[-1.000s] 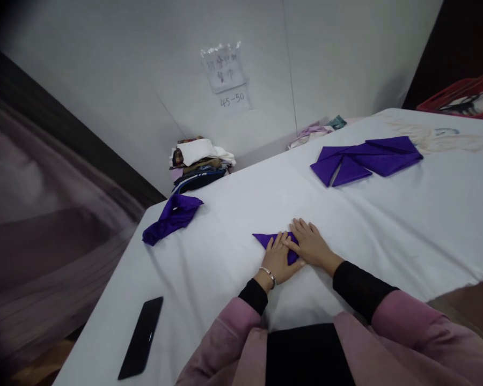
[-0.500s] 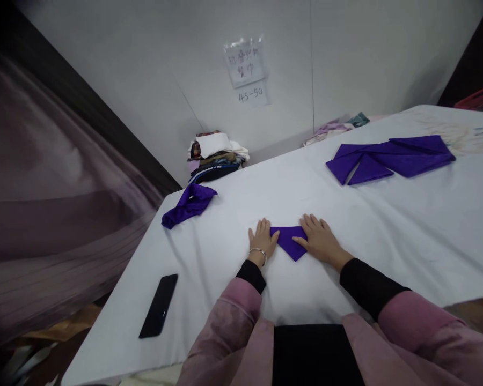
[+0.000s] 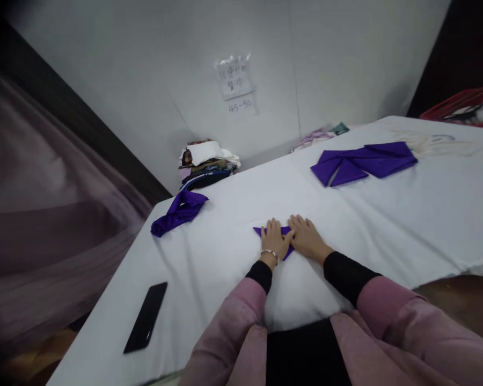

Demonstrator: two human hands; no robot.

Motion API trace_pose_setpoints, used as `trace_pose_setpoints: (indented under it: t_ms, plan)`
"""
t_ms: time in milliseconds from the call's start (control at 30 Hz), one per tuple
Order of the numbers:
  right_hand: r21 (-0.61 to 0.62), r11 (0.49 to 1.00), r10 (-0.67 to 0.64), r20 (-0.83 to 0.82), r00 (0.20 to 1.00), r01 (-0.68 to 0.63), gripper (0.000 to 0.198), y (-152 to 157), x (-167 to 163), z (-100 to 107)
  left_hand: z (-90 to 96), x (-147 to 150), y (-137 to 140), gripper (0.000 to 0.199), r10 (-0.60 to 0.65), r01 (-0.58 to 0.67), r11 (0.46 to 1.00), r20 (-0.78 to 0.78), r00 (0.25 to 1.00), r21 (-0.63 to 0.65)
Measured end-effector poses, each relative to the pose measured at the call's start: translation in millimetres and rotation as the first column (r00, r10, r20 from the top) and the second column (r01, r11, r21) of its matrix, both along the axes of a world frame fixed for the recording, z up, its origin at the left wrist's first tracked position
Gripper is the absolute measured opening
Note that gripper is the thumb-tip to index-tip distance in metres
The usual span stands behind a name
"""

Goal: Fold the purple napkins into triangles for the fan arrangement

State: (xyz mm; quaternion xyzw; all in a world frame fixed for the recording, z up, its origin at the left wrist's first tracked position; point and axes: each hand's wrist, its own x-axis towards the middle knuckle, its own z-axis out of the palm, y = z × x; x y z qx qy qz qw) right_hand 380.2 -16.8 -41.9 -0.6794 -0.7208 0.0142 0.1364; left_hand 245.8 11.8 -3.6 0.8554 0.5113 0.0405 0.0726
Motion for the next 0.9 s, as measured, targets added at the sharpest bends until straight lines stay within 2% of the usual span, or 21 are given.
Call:
trace_pose_setpoints:
  t_ms: [133, 367, 600, 667, 800, 900]
  plan:
    - [-0.019, 1.000, 0.014, -0.007, 1.000, -0.014, 0.060, 0, -3, 7, -2.9, -9, 4, 0.081, -0.050, 0.050, 0.999, -0.024, 0.998, 0.018]
    - [-0.024, 0.997, 0.072, -0.066, 0.995, -0.074, 0.068, 1, 5, 14, 2.0, -19, 8, 0.097, -0.177, 0.175, 0.984, -0.136, 0.975, -0.027]
    - [-0.022, 1.000, 0.012, -0.062, 0.998, -0.013, 0.066, 4, 27, 17, 0.6, -19, 9, 0.107, -0.191, 0.187, 0.982, -0.134, 0.972, -0.039]
    - [-0.018, 1.000, 0.007, -0.053, 0.999, -0.008, 0.066, 4, 30, 17, -0.2, -19, 9, 0.103, -0.185, 0.183, 0.983, -0.101, 0.978, -0.030]
    - [-0.025, 1.000, 0.004, -0.027, 1.000, -0.004, 0.067, 5, 30, 16, -1.5, -16, 9, 0.076, -0.105, 0.103, 0.994, -0.027, 0.994, -0.045]
    - [-0.037, 0.999, 0.011, -0.018, 1.000, -0.012, 0.067, 5, 29, 18, -3.3, -14, 9, 0.075, -0.100, 0.099, 0.995, -0.031, 0.995, -0.022]
